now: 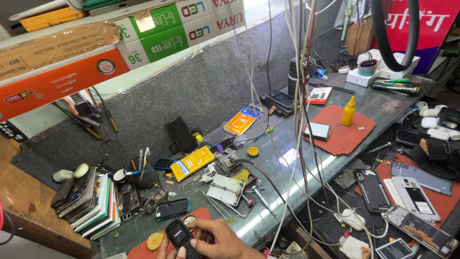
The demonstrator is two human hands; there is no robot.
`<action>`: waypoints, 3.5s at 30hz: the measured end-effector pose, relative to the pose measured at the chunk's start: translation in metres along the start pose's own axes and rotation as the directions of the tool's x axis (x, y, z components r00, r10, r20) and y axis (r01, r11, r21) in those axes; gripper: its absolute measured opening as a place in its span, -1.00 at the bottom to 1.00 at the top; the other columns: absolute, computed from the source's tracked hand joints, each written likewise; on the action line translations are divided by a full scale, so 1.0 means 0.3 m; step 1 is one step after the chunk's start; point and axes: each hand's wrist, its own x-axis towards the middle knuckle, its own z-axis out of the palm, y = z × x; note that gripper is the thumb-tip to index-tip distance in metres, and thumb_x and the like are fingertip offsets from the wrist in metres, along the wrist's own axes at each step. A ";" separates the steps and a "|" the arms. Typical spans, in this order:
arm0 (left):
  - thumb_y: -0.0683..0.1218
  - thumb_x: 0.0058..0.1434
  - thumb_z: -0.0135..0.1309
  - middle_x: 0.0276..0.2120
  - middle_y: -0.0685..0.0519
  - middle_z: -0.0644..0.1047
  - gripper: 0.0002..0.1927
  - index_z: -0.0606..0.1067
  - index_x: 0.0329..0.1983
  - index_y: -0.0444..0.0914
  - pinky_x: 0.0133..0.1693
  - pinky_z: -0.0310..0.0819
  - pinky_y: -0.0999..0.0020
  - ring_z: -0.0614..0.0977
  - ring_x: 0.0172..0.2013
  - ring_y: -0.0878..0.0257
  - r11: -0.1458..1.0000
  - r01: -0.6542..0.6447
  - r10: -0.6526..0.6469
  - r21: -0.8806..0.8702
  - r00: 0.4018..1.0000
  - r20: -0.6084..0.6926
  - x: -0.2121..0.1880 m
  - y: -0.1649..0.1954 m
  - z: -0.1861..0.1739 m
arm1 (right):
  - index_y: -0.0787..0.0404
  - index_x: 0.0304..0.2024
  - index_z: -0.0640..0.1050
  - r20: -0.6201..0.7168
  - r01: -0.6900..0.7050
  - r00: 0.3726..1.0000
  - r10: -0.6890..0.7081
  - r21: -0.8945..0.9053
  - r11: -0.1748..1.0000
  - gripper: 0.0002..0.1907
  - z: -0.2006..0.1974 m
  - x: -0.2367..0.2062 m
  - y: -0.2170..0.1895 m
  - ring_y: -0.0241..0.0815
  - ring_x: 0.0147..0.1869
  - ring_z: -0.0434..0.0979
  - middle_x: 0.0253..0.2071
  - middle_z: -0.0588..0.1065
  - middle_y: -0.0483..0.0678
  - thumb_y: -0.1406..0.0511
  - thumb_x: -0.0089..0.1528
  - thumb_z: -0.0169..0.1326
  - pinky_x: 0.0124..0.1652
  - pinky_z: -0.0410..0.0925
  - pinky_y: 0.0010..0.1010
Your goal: The person reassembles a disassembled mobile phone by placing the battery and keypad assembly into the housing, then connects a USB cable to test the device. The person uses a precision screwdriver to tighten screws on the back cover while the phone remains connected to power.
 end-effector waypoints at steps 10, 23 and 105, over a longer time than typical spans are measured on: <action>-0.22 0.25 0.02 0.08 -0.23 0.59 -0.26 0.14 0.52 -0.29 -0.01 0.55 0.26 0.66 0.02 0.09 0.977 -0.047 0.018 -0.206 0.990 -0.141 -0.159 0.040 0.036 | 0.29 0.16 0.56 -0.055 0.100 0.993 -0.100 -0.011 0.995 -0.58 0.017 0.004 0.042 -0.52 -0.34 0.37 -0.38 0.44 -0.27 0.27 0.27 0.14 -0.35 0.29 -0.62; -0.20 0.38 0.03 0.10 -0.17 0.58 -0.30 0.09 0.54 -0.36 0.13 0.53 0.30 0.63 0.08 0.20 0.908 -0.129 0.104 -0.398 0.991 -0.082 -0.222 0.071 0.008 | 0.37 0.20 0.49 0.006 0.044 0.999 -0.044 0.071 0.997 -0.61 0.043 0.023 0.078 -0.47 -0.25 0.41 -0.30 0.47 -0.19 0.44 0.30 0.10 -0.29 0.30 -0.62; 0.15 0.00 0.32 0.06 0.05 0.50 -0.30 0.49 0.20 -0.17 0.15 0.17 -0.01 0.42 0.17 0.05 0.689 -0.255 0.155 0.678 0.966 0.206 -0.194 0.146 -0.161 | 0.27 -0.03 0.59 -0.442 -0.396 0.891 -0.103 -0.868 0.299 -0.82 -0.169 -0.020 -0.188 0.07 -0.20 0.49 -0.16 0.54 0.07 0.40 0.31 0.21 -0.13 0.33 -0.13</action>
